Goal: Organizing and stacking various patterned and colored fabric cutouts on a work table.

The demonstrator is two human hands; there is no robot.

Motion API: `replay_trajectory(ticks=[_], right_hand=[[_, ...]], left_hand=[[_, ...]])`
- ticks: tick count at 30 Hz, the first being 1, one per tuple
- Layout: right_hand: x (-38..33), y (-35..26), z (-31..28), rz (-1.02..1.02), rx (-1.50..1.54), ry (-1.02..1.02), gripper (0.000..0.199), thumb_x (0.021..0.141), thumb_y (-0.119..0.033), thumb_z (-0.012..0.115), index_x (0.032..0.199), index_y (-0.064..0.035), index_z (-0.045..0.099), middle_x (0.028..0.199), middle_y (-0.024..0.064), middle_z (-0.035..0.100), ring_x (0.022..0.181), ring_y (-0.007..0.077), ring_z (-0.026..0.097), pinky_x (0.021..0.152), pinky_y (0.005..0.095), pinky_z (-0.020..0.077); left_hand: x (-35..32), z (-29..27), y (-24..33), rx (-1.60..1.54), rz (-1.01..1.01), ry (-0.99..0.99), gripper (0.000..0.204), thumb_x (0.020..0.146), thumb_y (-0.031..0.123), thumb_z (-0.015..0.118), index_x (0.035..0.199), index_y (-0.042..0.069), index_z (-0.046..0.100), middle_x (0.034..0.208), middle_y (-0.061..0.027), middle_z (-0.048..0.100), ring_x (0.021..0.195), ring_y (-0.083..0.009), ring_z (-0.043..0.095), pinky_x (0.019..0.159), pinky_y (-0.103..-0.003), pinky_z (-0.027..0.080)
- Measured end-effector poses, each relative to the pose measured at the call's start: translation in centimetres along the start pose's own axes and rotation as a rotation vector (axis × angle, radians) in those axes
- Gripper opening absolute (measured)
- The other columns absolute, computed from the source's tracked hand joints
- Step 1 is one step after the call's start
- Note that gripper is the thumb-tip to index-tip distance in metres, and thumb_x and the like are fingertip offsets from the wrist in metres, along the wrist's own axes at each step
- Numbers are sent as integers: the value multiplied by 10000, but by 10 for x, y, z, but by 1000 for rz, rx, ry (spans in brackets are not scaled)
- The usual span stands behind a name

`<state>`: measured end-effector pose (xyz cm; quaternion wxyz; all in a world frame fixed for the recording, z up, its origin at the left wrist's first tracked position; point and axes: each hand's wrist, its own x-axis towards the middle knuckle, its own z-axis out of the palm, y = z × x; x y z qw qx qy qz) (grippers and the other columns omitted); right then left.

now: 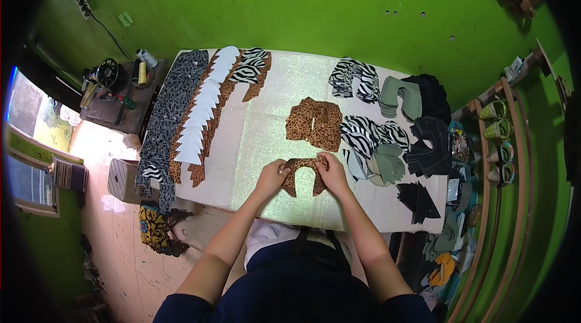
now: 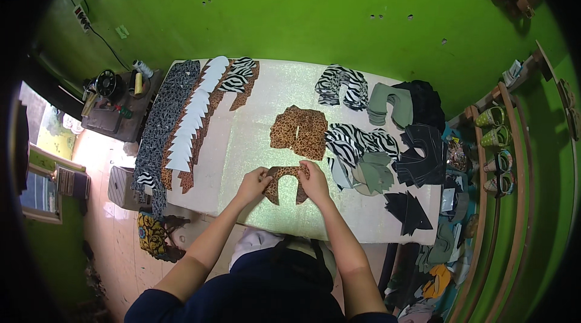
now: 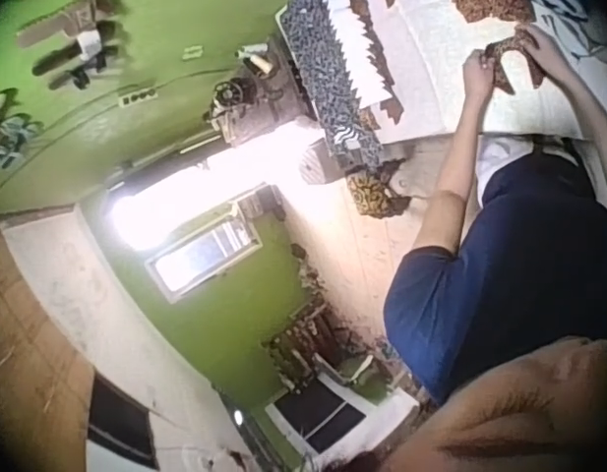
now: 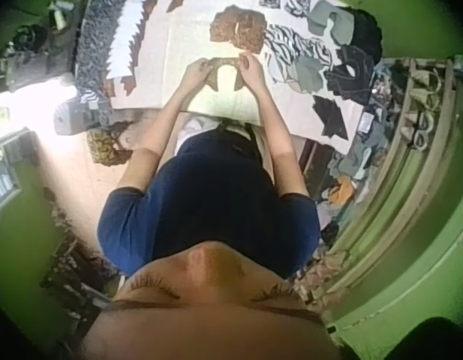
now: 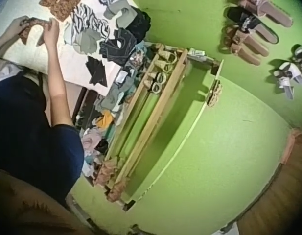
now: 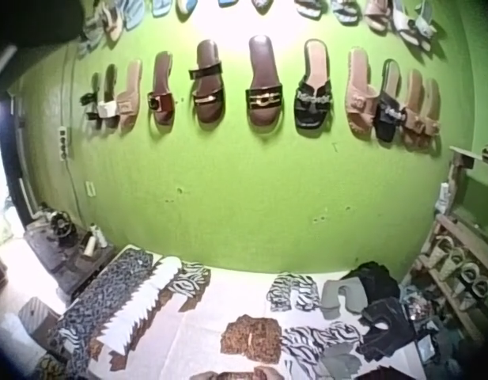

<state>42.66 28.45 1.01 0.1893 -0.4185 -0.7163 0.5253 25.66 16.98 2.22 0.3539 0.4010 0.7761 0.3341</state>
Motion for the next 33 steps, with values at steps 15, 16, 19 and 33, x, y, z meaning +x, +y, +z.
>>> replay_trajectory(ticks=[15, 16, 19, 33], right_hand=[[-37, 32, -37, -61, -690, 497, 249, 792, -219, 582, 977, -54, 604, 934, 125, 574, 885, 306, 534, 782, 408, 402], [-38, 33, -40, -57, -691, 498, 249, 792, -219, 582, 977, -54, 604, 934, 125, 574, 885, 306, 534, 782, 408, 402], [-42, 28, -45, -20, -559, 547, 214, 854, -184, 496, 961, -32, 604, 888, 178, 595, 797, 346, 565, 683, 395, 446], [-53, -2, -9, -14, -33, -132, 232, 805, -145, 593, 1004, -30, 567, 824, 131, 630, 731, 259, 613, 649, 327, 459]], left_hand=[[-34, 20, 27, 107, 282, -45, 349, 788, 164, 582, 1095, 9, 522, 1020, -166, 522, 943, -302, 524, 836, -352, 424], [-35, 20, 34, 58, 242, -122, 329, 794, 154, 575, 1080, -2, 530, 1042, -174, 528, 982, -309, 521, 856, -355, 419], [-35, 24, 30, 46, 285, -132, 321, 809, 177, 570, 1079, 6, 534, 1018, -163, 534, 929, -289, 541, 814, -345, 436], [-20, 24, 22, 173, 305, -164, 207, 798, 164, 595, 910, -10, 599, 726, -163, 607, 682, -276, 602, 642, -352, 459]])
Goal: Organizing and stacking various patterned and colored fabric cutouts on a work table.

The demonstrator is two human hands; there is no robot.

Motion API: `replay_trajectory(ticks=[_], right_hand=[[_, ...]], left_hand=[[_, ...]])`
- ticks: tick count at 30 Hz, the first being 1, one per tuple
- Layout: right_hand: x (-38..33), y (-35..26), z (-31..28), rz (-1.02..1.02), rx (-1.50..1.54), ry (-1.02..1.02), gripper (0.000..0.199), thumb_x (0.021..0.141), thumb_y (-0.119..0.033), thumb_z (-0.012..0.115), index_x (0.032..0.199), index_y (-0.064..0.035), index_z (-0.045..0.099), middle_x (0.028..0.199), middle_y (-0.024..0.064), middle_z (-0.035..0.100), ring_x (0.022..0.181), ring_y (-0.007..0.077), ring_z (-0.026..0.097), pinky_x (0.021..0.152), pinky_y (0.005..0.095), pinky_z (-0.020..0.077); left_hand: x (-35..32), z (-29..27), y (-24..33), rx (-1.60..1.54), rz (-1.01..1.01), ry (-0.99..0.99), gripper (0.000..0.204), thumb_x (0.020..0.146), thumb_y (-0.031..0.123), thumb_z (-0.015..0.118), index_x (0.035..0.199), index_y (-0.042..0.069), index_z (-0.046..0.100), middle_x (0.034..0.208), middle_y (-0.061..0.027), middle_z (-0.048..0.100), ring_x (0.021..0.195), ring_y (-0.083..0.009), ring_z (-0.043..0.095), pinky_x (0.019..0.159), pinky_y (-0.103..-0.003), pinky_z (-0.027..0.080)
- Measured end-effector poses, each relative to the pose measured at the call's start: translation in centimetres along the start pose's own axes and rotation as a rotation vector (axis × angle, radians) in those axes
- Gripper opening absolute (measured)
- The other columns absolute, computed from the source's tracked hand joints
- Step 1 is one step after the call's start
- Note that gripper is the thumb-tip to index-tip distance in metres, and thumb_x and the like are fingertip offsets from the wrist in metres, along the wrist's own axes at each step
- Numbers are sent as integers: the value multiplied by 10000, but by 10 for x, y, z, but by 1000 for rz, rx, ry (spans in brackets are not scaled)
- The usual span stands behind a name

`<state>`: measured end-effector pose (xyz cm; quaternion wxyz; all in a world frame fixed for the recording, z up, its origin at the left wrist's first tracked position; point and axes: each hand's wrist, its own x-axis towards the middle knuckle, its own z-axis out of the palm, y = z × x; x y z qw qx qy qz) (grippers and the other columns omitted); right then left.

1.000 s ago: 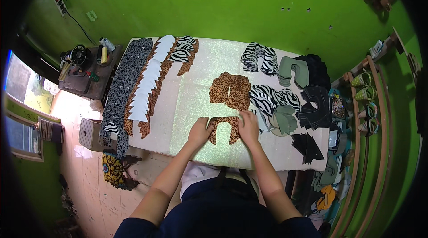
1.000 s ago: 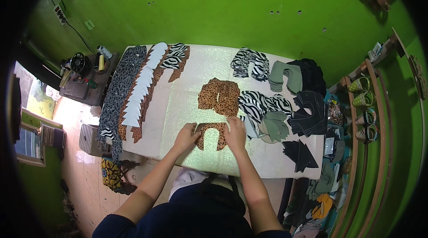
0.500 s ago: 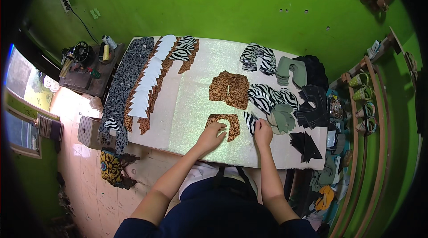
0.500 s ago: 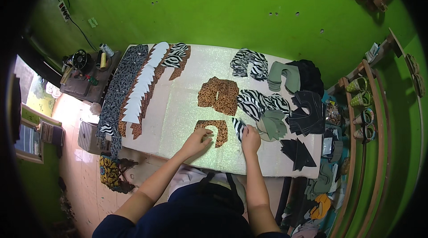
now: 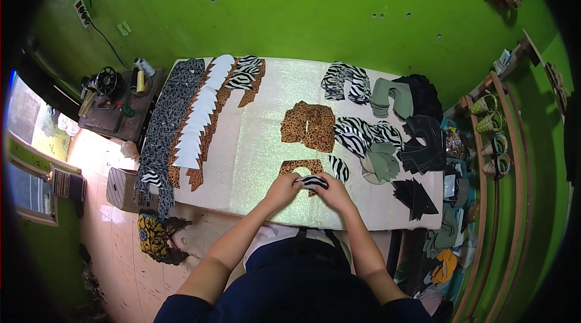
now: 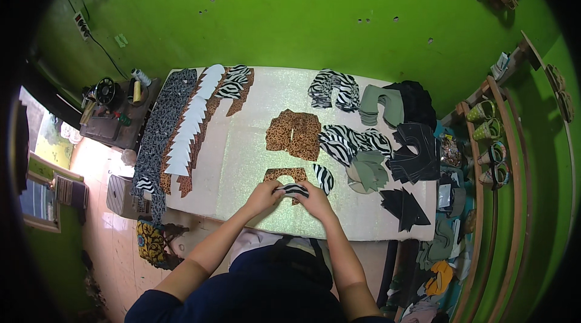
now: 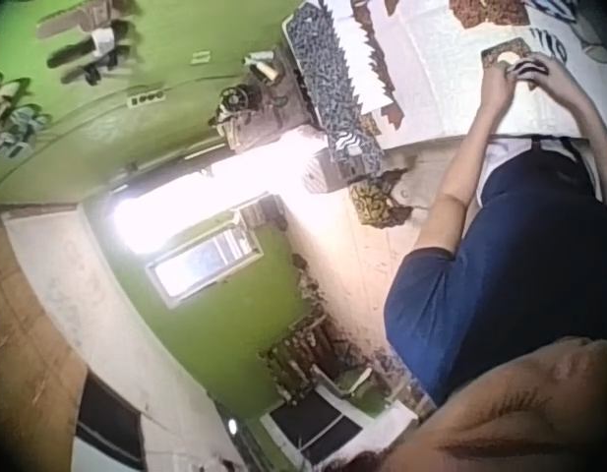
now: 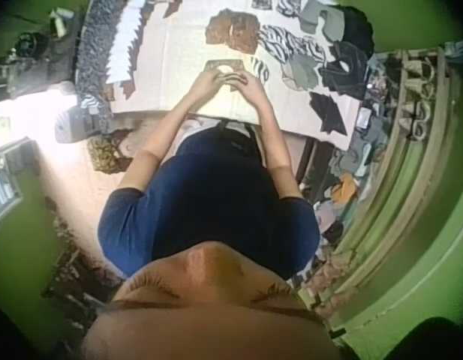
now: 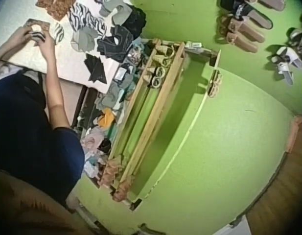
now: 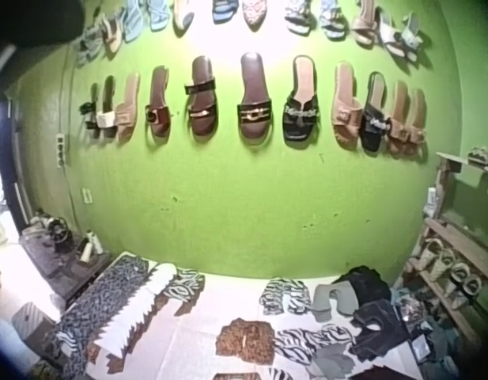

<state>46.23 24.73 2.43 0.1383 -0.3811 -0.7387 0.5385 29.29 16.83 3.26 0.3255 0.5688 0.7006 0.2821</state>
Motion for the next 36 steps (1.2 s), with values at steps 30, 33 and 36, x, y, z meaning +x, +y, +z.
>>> replay_trajectory(ticks=[30, 33, 36], right_hand=[[59, 16, 24, 96, -487, 324, 122, 778, -178, 582, 795, -57, 590, 780, 112, 613, 724, 296, 590, 631, 398, 459], [60, 15, 27, 84, -552, 326, 113, 781, -167, 573, 780, -54, 572, 808, 112, 613, 757, 292, 592, 650, 401, 461], [61, 16, 28, 69, -589, 335, 114, 777, -155, 578, 801, -49, 545, 805, 120, 613, 757, 299, 594, 650, 404, 462]], left_hand=[[29, -15, -20, 48, -376, 85, 340, 805, 94, 544, 1104, 17, 401, 857, -235, 596, 822, -379, 580, 716, -439, 448], [30, -10, -29, 70, -325, 96, 336, 805, 97, 544, 1094, 24, 388, 863, -230, 591, 825, -379, 577, 710, -444, 446], [31, -6, -35, 81, -277, 113, 322, 800, 99, 553, 1072, 23, 397, 868, -228, 589, 824, -377, 576, 705, -443, 447]])
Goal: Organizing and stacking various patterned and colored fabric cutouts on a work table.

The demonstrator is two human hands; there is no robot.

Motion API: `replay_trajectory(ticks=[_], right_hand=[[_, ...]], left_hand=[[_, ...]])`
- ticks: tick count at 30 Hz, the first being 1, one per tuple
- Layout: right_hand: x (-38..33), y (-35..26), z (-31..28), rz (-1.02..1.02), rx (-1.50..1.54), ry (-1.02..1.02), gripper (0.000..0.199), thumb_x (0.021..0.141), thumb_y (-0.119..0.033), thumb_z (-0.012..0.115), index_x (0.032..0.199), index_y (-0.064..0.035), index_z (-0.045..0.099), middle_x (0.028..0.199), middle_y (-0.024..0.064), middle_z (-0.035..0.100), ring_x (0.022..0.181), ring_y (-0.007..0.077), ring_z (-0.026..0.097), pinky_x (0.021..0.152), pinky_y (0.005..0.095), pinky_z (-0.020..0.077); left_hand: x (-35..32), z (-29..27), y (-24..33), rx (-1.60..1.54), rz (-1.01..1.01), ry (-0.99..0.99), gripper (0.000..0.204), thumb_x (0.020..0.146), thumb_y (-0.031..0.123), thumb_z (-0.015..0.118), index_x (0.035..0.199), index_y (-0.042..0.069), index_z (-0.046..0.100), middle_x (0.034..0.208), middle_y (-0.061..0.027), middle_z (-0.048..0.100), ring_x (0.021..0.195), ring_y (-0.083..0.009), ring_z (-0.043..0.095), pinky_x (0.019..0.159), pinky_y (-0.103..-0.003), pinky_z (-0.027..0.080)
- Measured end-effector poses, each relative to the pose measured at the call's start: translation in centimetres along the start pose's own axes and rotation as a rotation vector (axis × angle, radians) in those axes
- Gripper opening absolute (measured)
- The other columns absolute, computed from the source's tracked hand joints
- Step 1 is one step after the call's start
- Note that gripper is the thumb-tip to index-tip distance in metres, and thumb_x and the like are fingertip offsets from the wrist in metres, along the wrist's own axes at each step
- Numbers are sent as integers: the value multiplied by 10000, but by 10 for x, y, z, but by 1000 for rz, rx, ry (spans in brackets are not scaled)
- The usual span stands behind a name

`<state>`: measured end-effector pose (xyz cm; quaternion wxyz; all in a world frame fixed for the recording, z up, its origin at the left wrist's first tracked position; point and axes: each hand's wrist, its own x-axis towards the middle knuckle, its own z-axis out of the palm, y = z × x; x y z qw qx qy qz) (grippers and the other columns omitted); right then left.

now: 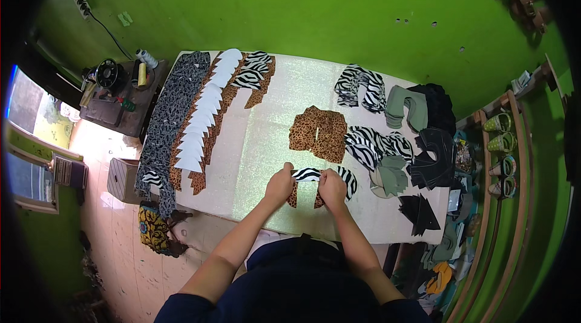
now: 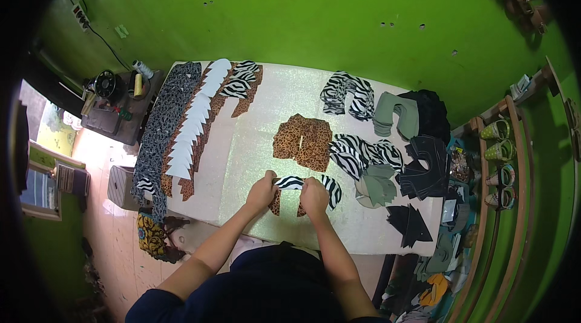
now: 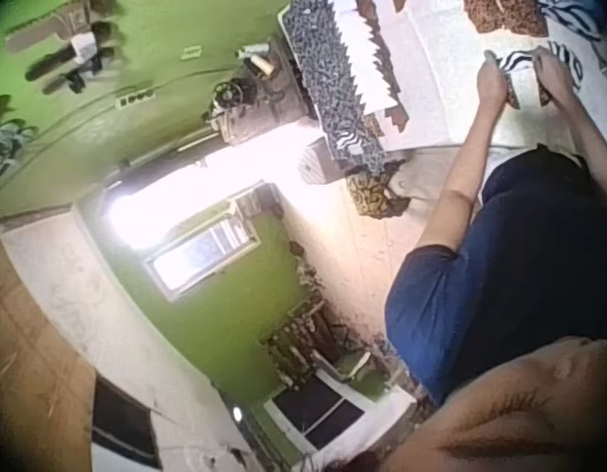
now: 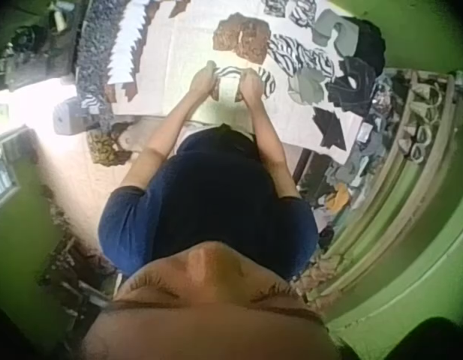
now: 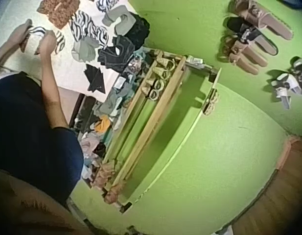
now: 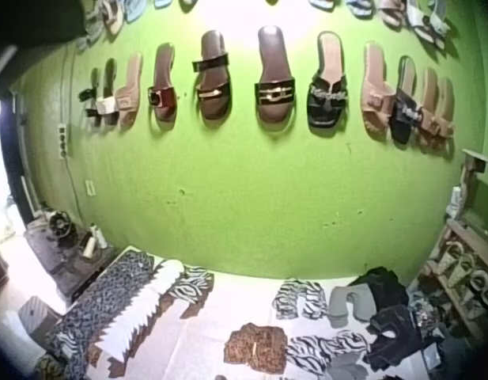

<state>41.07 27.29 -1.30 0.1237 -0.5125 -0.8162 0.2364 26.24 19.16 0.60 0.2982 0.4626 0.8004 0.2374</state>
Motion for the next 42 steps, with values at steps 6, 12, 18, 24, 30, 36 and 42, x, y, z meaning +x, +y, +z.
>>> replay_trajectory(ticks=[6, 12, 18, 24, 30, 36, 42], right_hand=[[4, -13, -16, 144, 4, -78, 252, 756, -161, 621, 910, -43, 461, 743, 167, 602, 712, 334, 600, 626, 432, 457], [-22, -25, 10, -252, -135, 70, 375, 771, -215, 609, 1113, -83, 526, 787, 148, 542, 765, 302, 537, 660, 394, 432], [-42, -29, 15, -381, -286, 90, 410, 806, -390, 557, 1201, -280, 530, 798, 76, 444, 768, 236, 427, 739, 400, 319], [-45, -9, 9, -249, -285, 137, 341, 820, -389, 543, 1153, -321, 568, 806, 80, 452, 781, 241, 424, 741, 399, 296], [-49, -2, -9, -115, -223, 128, 290, 837, -361, 523, 1107, -299, 609, 795, 94, 447, 796, 262, 415, 763, 396, 274], [-52, 4, -13, -89, -240, 173, 293, 844, -366, 507, 1109, -294, 607, 792, 94, 441, 801, 261, 408, 768, 392, 272], [-56, 12, -11, -87, -258, 231, 311, 829, -344, 520, 1115, -260, 608, 783, 85, 431, 791, 252, 403, 771, 396, 273]], left_hand=[[-2, -2, 2, 78, 34, 43, 347, 780, 139, 595, 1049, 24, 408, 817, -211, 597, 777, -367, 585, 658, -443, 455], [-4, -4, -1, 157, -61, 47, 404, 791, 254, 609, 1069, 33, 416, 722, -190, 605, 696, -360, 600, 599, -440, 466], [-12, -2, 9, 218, -109, 111, 493, 769, 270, 619, 1150, 43, 405, 814, -159, 614, 751, -314, 606, 599, -412, 481], [-13, 10, 1, 253, -8, 262, 532, 728, 245, 664, 1156, 36, 426, 883, -127, 577, 799, -283, 577, 644, -374, 480], [-12, 6, 3, 215, -11, 257, 479, 729, 190, 666, 1121, 46, 432, 907, -157, 564, 822, -324, 561, 683, -406, 461], [-13, 8, -1, 324, 42, 282, 517, 711, 242, 679, 1139, 55, 459, 907, -103, 526, 823, -264, 545, 656, -359, 461], [-11, 9, 0, 320, 139, 304, 382, 700, 203, 675, 1019, 50, 531, 952, -100, 496, 868, -255, 505, 691, -374, 446]])
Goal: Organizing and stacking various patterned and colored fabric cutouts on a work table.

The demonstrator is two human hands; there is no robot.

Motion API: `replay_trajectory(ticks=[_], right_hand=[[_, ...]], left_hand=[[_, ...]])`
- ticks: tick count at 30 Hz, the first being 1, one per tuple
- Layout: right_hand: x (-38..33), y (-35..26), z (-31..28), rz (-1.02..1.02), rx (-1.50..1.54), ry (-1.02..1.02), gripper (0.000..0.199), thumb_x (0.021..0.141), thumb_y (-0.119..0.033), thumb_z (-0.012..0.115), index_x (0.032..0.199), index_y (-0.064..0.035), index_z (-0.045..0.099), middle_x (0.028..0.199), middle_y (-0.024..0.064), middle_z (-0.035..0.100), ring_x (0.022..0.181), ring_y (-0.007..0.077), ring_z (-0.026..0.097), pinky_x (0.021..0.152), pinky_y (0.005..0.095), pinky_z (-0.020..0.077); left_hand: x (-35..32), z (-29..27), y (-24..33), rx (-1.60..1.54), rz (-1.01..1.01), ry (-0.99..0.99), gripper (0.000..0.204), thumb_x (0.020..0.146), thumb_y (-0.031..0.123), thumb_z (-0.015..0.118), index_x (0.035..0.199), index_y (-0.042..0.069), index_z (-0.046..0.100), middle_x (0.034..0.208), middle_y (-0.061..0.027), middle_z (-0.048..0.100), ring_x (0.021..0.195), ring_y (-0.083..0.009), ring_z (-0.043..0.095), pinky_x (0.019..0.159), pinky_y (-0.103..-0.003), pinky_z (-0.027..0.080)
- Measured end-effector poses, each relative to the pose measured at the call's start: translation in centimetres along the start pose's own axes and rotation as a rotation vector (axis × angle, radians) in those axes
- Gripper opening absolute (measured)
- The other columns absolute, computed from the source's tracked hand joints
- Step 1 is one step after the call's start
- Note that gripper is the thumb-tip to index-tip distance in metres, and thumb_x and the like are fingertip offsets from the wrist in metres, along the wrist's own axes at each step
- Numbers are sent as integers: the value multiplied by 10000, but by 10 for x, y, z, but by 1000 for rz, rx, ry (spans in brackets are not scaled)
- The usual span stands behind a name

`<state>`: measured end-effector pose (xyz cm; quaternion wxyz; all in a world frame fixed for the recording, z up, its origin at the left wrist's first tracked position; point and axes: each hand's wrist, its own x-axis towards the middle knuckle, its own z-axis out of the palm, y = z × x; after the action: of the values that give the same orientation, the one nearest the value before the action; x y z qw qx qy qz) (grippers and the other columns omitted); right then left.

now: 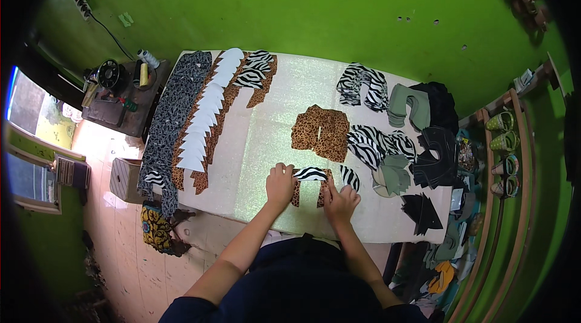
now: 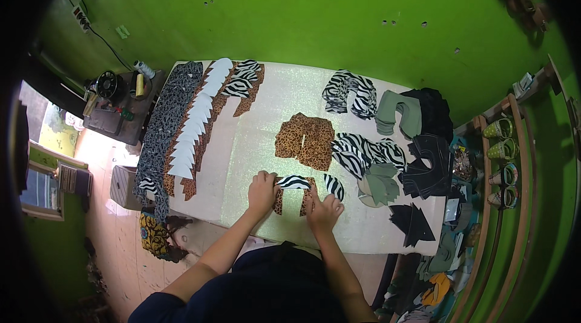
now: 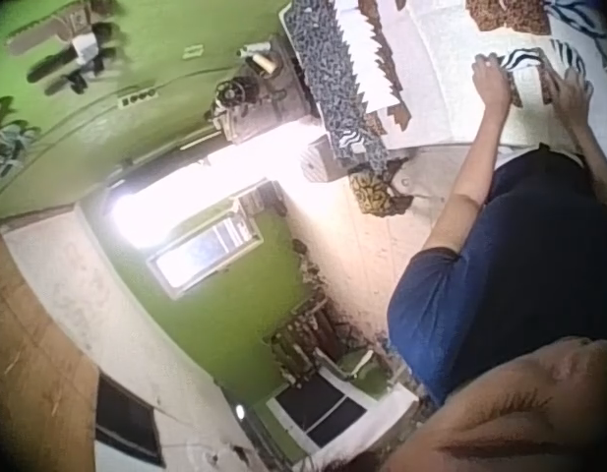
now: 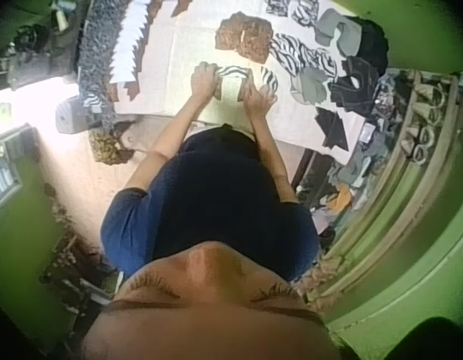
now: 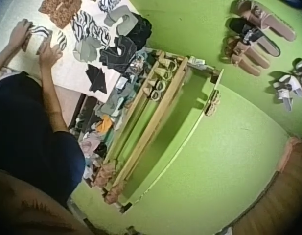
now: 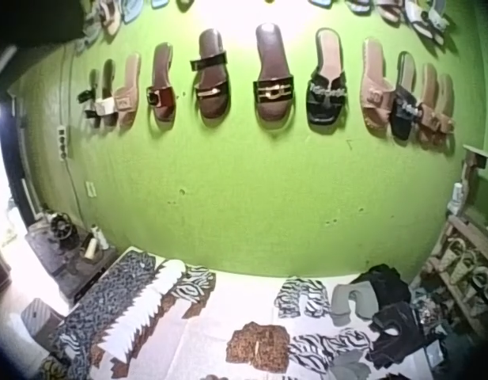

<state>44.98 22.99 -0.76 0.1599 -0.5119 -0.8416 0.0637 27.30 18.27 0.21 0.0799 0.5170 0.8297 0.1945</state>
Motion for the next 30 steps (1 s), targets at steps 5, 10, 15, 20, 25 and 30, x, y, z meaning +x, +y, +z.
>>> replay_trajectory(ticks=[5, 10, 15, 20, 25, 30], right_hand=[[1, 8, -2, -106, -91, 71, 331, 809, -303, 538, 1114, -194, 609, 762, 84, 420, 771, 253, 407, 751, 399, 293], [10, -1, -4, -88, 214, -25, 409, 798, -246, 560, 1155, -48, 533, 857, 124, 455, 851, 284, 424, 797, 400, 330], [27, -19, -2, -68, 433, 54, 479, 778, -199, 596, 1200, -15, 464, 999, 167, 486, 955, 339, 445, 867, 440, 342], [46, -25, 14, 37, 626, -153, 295, 749, -113, 643, 1015, -19, 560, 885, 114, 590, 863, 267, 543, 770, 341, 425], [66, -76, 31, 203, 839, -312, 146, 799, -131, 609, 900, -29, 587, 762, 93, 612, 742, 213, 585, 697, 305, 445], [93, -132, 52, 311, 1081, -320, 151, 826, -154, 604, 860, -7, 591, 679, 38, 583, 632, 90, 518, 598, 230, 422]], left_hand=[[2, 7, -3, -85, 1, -33, 252, 722, 138, 637, 940, 56, 541, 945, -111, 496, 873, -277, 502, 705, -380, 446], [6, 2, -3, -166, 17, -82, 147, 753, 113, 589, 875, 53, 532, 928, -130, 525, 879, -298, 512, 709, -393, 448], [7, -16, -10, -336, 25, -251, 112, 802, 150, 543, 856, 56, 519, 815, -124, 571, 804, -310, 552, 692, -409, 443], [1, -33, -49, -585, 15, -200, 147, 768, 94, 620, 862, 54, 515, 794, -133, 566, 745, -304, 572, 637, -349, 448], [18, -64, -99, -624, -84, -216, 159, 779, 79, 621, 866, 33, 496, 771, -145, 571, 699, -273, 591, 620, -338, 460], [50, -86, -145, -707, -114, -108, 179, 796, 60, 606, 928, 21, 492, 784, -107, 575, 661, -193, 582, 612, -295, 463]])
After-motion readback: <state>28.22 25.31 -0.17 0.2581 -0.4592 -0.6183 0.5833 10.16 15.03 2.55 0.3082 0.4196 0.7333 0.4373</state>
